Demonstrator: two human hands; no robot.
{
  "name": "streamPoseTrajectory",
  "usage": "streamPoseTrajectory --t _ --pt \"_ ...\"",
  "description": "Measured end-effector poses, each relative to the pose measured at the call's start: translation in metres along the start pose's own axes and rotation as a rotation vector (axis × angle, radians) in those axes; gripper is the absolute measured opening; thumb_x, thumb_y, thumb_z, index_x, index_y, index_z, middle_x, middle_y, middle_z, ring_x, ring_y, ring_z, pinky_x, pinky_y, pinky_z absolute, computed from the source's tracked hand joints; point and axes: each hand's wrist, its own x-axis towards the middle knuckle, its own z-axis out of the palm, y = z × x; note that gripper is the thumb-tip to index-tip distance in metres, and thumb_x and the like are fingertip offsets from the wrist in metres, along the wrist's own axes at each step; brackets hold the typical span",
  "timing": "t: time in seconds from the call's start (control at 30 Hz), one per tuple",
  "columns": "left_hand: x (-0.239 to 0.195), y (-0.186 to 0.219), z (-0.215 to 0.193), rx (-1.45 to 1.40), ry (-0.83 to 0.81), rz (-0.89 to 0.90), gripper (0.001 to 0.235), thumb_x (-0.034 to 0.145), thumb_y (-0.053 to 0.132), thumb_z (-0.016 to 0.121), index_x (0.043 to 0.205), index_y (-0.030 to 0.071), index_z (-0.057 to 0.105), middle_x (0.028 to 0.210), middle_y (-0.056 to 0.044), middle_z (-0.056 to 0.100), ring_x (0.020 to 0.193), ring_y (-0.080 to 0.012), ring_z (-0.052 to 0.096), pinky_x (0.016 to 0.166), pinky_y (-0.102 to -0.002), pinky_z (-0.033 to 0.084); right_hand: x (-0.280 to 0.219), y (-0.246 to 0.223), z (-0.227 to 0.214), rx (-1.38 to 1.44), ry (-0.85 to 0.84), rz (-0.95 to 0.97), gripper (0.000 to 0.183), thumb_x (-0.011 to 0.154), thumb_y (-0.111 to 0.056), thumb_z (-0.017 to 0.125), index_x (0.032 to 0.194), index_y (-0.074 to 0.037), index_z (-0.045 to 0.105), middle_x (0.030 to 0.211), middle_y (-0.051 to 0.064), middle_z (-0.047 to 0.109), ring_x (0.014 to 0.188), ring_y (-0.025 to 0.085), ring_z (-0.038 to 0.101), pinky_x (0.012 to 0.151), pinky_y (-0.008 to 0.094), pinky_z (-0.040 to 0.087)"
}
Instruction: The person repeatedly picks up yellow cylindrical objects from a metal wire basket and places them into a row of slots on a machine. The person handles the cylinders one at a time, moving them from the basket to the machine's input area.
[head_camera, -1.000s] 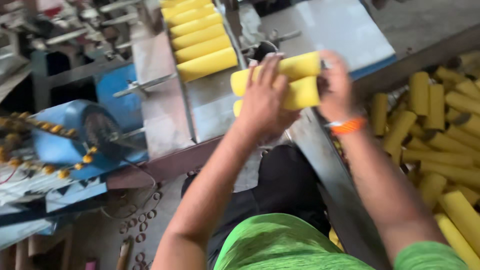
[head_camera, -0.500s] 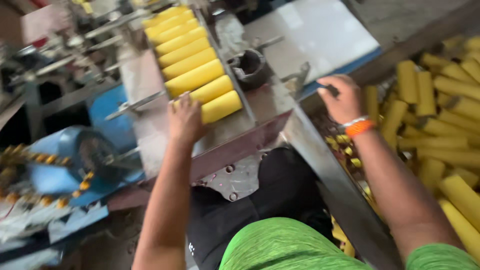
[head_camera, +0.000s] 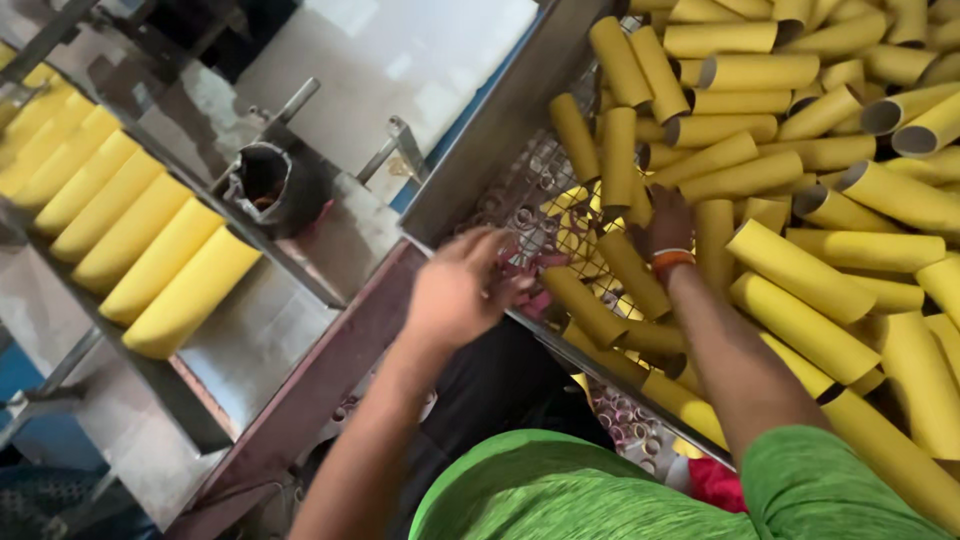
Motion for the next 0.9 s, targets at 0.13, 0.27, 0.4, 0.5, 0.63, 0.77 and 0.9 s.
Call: streamPoseTrajectory --t 0.13,0.27,0.4,0.5,0.63,0.77,0.9 --pt "0.048 0.012 0.042 0.179 -0.327 -0.316 0.045 0.091 0.053 0.071 0.105 0.01 0.067 0.093 -0.014 0.073 0.083 -0.0382 0.071 0.071 -0.051 0.056 0.019 -0.017 0.036 0.184 -0.056 0.127 0.059 0.085 -0.025 0.079 0.135 -0.004 0.057 0.111 0.026 0.068 0.099 0.046 0.065 0.084 0.055 0.053" --pt "0.05 0.001 0.054 0.195 -0.252 -0.335 0.041 0.087 0.049 0.07 0.093 0.009 0.064 0.084 -0.015 0.072 0.078 -0.0389 0.071 0.066 -0.052 0.055 0.03 -0.008 0.088 0.814 0.026 0.61 0.045 0.093 -0.023 0.074 0.131 -0.001 0.062 0.111 0.021 0.071 0.102 0.04 0.068 0.086 0.052 0.055" --pt "0.044 -0.002 0.058 0.171 -0.162 -0.319 0.036 0.085 0.043 0.069 0.088 0.007 0.062 0.085 -0.015 0.071 0.075 -0.0394 0.071 0.066 -0.052 0.056 0.026 -0.011 0.124 1.125 -0.074 0.8 0.044 0.096 -0.021 0.073 0.133 0.001 0.064 0.114 0.02 0.072 0.103 0.037 0.069 0.087 0.049 0.055" --pt "0.046 -0.001 0.06 0.169 -0.177 -0.381 0.031 0.087 0.039 0.068 0.088 0.008 0.063 0.085 -0.016 0.071 0.075 -0.0399 0.071 0.068 -0.053 0.056 0.051 -0.034 0.144 1.322 -0.14 0.766 0.043 0.098 -0.02 0.073 0.134 0.003 0.065 0.116 0.019 0.072 0.104 0.035 0.069 0.088 0.046 0.054" --pt "0.046 0.003 0.057 0.139 -0.17 -0.43 0.031 0.089 0.039 0.068 0.092 0.008 0.063 0.088 -0.016 0.071 0.078 -0.0408 0.07 0.071 -0.053 0.056 0.091 -0.065 0.152 1.407 -0.149 0.674 0.043 0.101 -0.019 0.073 0.136 0.005 0.067 0.118 0.018 0.073 0.105 0.032 0.07 0.089 0.043 0.054" --pt "0.044 0.004 0.051 0.097 -0.112 -0.398 0.036 0.087 0.041 0.067 0.1 0.007 0.064 0.097 -0.017 0.071 0.083 -0.0397 0.07 0.072 -0.051 0.056 0.094 -0.063 0.119 1.408 -0.082 0.649 0.042 0.104 -0.018 0.072 0.138 0.007 0.069 0.121 0.017 0.073 0.106 0.029 0.071 0.09 0.04 0.053" --pt "0.041 -0.001 0.06 0.136 -0.103 -0.356 0.035 0.09 0.038 0.066 0.106 0.006 0.063 0.1 -0.016 0.071 0.084 -0.0367 0.072 0.074 -0.049 0.057 0.083 -0.032 0.071 0.552 -0.092 -0.094 0.059 0.087 -0.007 0.071 0.145 0.001 0.062 0.13 0.018 0.069 0.116 0.03 0.065 0.097 0.038 0.051"
